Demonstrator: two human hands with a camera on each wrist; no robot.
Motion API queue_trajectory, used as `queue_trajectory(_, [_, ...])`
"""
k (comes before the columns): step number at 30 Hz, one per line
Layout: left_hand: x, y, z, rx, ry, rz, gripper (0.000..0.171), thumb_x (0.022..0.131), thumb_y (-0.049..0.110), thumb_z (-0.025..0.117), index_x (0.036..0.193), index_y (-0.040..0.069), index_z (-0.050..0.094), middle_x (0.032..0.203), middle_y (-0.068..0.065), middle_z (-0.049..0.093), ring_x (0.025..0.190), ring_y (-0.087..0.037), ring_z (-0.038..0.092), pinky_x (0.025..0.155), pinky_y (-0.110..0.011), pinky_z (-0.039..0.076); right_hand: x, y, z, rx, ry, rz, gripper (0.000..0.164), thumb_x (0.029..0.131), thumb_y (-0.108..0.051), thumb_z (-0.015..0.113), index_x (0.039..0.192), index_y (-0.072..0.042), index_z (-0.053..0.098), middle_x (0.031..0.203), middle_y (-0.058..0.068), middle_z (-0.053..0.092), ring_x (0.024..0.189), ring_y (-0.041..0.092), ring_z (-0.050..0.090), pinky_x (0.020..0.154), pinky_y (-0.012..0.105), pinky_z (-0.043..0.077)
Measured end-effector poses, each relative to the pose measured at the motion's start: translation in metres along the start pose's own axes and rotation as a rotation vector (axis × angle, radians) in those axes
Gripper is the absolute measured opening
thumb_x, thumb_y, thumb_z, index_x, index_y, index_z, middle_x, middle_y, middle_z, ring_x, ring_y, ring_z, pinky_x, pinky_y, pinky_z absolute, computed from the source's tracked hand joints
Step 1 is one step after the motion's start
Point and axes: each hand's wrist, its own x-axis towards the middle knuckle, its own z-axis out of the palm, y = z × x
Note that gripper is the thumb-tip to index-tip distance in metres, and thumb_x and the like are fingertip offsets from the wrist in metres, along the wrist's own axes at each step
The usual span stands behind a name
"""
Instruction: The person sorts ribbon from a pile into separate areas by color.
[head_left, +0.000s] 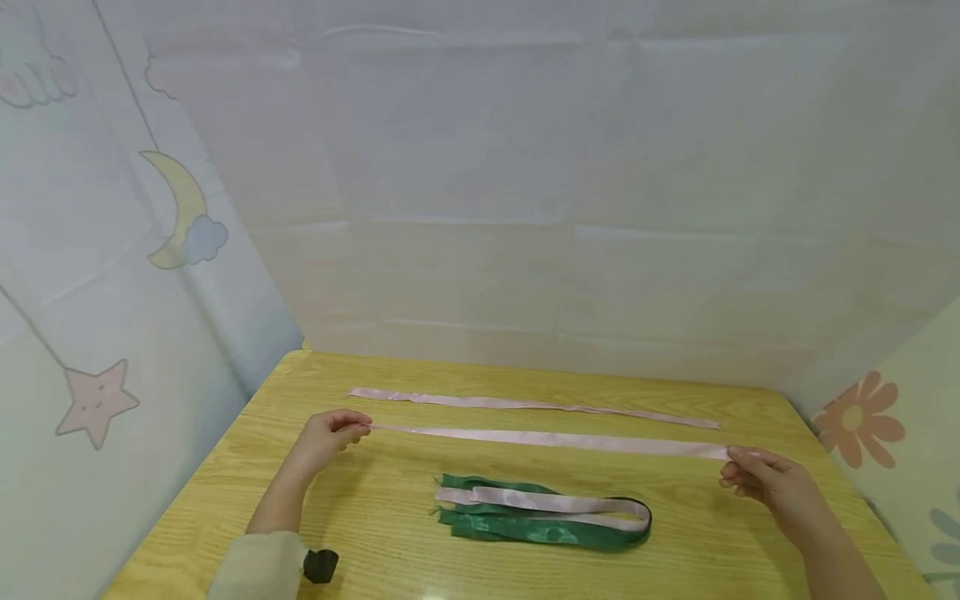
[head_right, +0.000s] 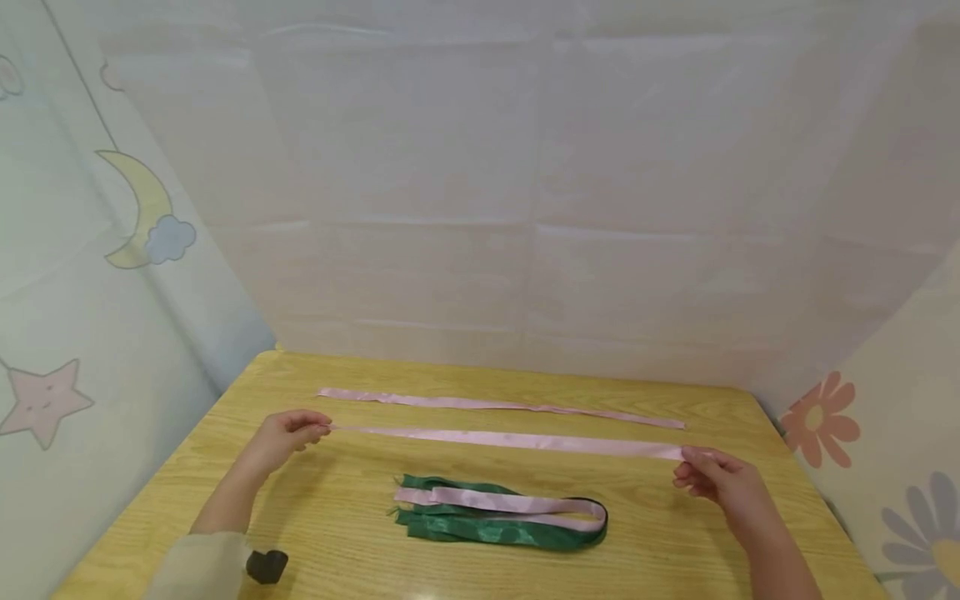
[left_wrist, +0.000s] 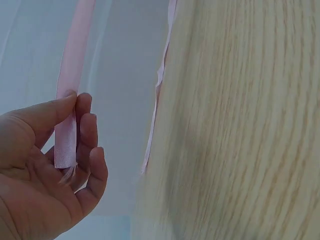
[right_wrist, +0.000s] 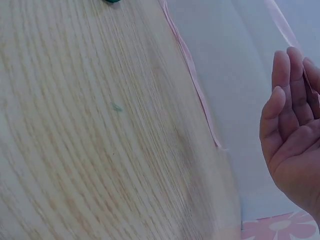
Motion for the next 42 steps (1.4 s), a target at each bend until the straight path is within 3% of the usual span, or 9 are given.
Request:
queue_trajectory(7, [0.001,-0.005,0.001,0.126,0.093,0.015,0.023,0.091,0.019,0.061,0.107,0.003,0.066,0.115,-0.016,0.051,0.096,-0.029,0.050,0.077,-0.040,0.045,0.000,0.001,-0.002,0.003,0.015,0.018,0.024,0.098,-0.017,0.047,0.096,-0.015,0.072,0.082,-0.004,0.068,0.076,0.011,0.066,0.068,0.026,0.051])
queue_trajectory(14, [0.002,-0.007,-0.001,0.146,0.149,-0.069,0.030,0.087,0.026,0.066,0.109,0.005,0.068,0.121,-0.023,0.050,0.104,-0.036,0.046,0.080,-0.044,0.041,0.001,0.006,-0.007,-0.008,0.056,0.037,0.024,0.098,-0.016,0.049,0.095,-0.015,0.072,0.080,-0.004,0.068,0.074,0.011,0.066,0.066,0.026,0.051])
queue_trajectory(22, [0.003,-0.009,-0.001,0.072,0.174,-0.109,0.030,0.086,0.027,0.067,0.107,0.006,0.070,0.111,-0.015,0.062,0.097,-0.029,0.059,0.082,-0.045,0.045,0.002,0.005,-0.005,-0.018,0.065,0.066,0.023,0.097,-0.019,0.050,0.094,-0.015,0.072,0.080,-0.004,0.068,0.074,0.011,0.065,0.067,0.026,0.051])
queue_trajectory(27, [0.002,-0.010,0.000,0.040,0.183,-0.098,0.033,0.087,0.024,0.066,0.111,0.002,0.066,0.110,-0.013,0.064,0.107,-0.033,0.054,0.090,-0.047,0.041,0.002,0.006,-0.004,-0.032,0.073,0.079,0.022,0.097,-0.021,0.051,0.094,-0.015,0.072,0.079,-0.005,0.067,0.075,0.011,0.065,0.067,0.026,0.051])
queue_trajectory(33, [0.003,-0.013,0.000,-0.075,0.179,-0.128,0.050,0.087,0.036,0.064,0.124,0.001,0.058,0.127,-0.016,0.053,0.119,-0.033,0.045,0.096,-0.048,0.037,0.001,0.009,-0.002,-0.030,0.088,0.088,0.022,0.097,-0.020,0.052,0.092,-0.015,0.073,0.078,-0.005,0.067,0.074,0.010,0.065,0.067,0.026,0.051])
queue_trajectory(36, [0.005,-0.017,-0.002,-0.139,0.210,-0.146,0.056,0.087,0.042,0.063,0.125,0.002,0.057,0.124,-0.012,0.055,0.114,-0.027,0.048,0.093,-0.043,0.040,0.001,0.011,-0.002,-0.040,0.084,0.088,0.022,0.097,-0.021,0.051,0.092,-0.015,0.073,0.078,-0.005,0.067,0.074,0.010,0.064,0.066,0.026,0.051])
queue_trajectory(42, [0.005,-0.022,-0.004,-0.180,0.272,-0.158,0.051,0.087,0.030,0.066,0.129,0.004,0.053,0.112,-0.002,0.058,0.091,-0.006,0.053,0.081,-0.032,0.044,0.003,0.012,-0.004,-0.083,0.104,0.111,0.022,0.096,-0.024,0.053,0.092,-0.014,0.072,0.078,-0.005,0.067,0.075,0.010,0.063,0.066,0.028,0.050])
